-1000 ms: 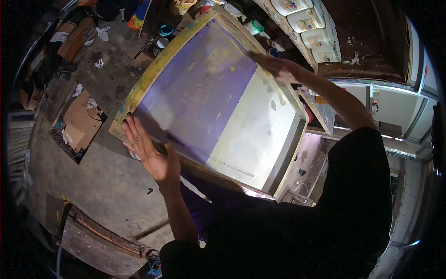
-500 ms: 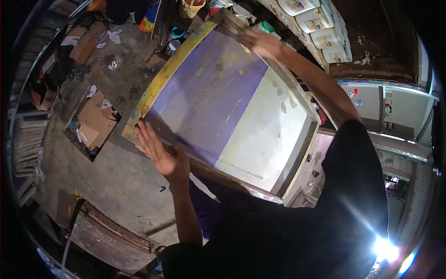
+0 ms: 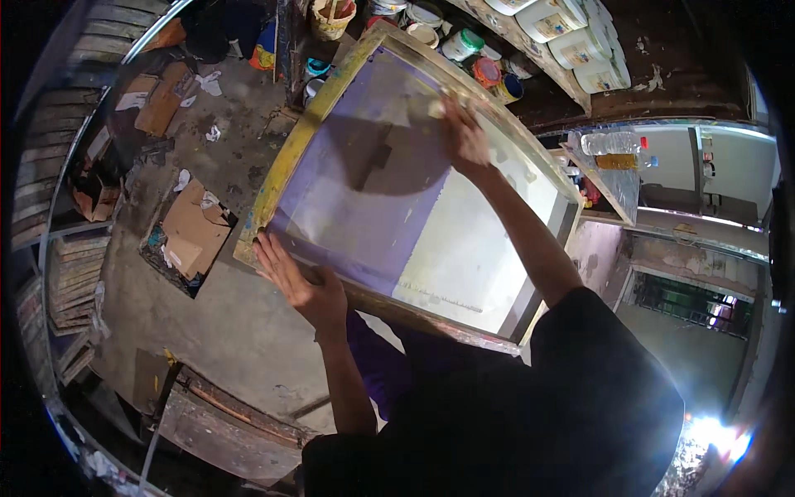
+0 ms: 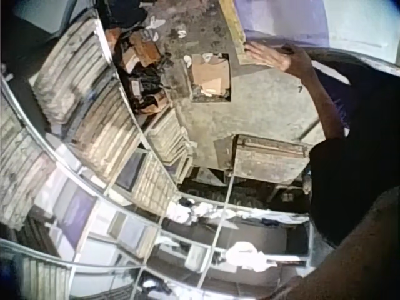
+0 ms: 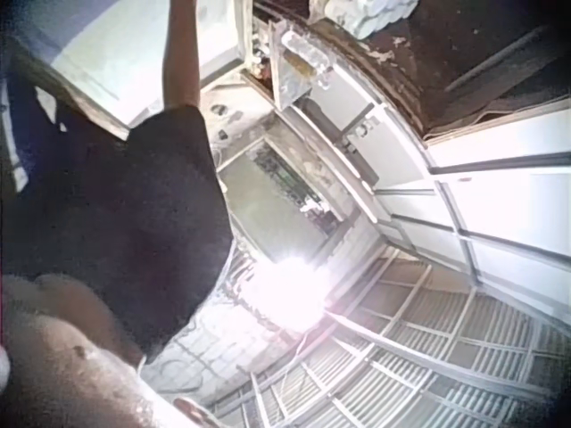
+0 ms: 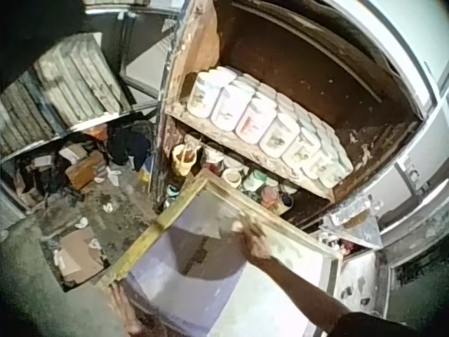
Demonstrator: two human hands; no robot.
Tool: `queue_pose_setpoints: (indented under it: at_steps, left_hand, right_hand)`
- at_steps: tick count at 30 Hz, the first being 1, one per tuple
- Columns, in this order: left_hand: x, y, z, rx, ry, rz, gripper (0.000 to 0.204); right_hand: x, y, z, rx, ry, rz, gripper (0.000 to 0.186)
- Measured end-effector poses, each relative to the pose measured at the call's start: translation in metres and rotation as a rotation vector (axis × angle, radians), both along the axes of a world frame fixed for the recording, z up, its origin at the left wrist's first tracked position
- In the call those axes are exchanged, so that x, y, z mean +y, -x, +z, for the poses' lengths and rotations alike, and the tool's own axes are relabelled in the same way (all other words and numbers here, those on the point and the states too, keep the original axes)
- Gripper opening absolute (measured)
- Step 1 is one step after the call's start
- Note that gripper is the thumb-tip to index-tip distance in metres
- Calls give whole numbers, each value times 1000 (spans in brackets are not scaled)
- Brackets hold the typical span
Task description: Cleaning a screen printing frame with liquid and a rag, then applying tape to the edges.
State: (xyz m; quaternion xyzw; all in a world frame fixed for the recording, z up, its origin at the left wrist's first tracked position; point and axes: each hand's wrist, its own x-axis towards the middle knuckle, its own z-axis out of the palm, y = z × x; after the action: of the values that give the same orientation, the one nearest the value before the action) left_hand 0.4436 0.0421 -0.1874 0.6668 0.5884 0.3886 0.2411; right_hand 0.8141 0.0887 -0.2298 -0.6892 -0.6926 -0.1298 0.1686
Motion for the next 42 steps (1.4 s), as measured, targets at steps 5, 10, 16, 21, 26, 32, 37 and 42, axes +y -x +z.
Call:
queue_pose_setpoints:
  at_steps: [5, 10, 16, 21, 26, 32, 37, 42]
  left_hand:
    - [1, 0, 4, 20, 19, 1, 80]
    - [-3, 6, 2, 2, 1, 16, 82]
    - [1, -3, -1, -13, 29, 3, 84]
    - [-3, 3, -4, -44, -1, 11, 83]
    - [2, -10, 3, -27, 18, -10, 84]
    - [-5, 6, 11, 38, -2, 104, 89]
    - [7, 5, -17, -407, 117, 210, 85]
    - [12, 11, -31, -621, 75, 259, 72]
  right_hand:
    - [37, 49, -10, 244, 123, 93, 52]
    - [41, 71, 13, 178, 273, 20, 52]
    - [103, 87, -14, 143, 97, 49, 48]
    - [23, 196, -5, 399, 51, 288, 42]
    - [0, 224, -37, 276, -70, 674, 37]
    - [56, 146, -3, 320, 4, 85, 35]
    - [54, 193, -22, 528, -36, -3, 36]
    - [3, 279, 15, 741, -43, 160, 30]
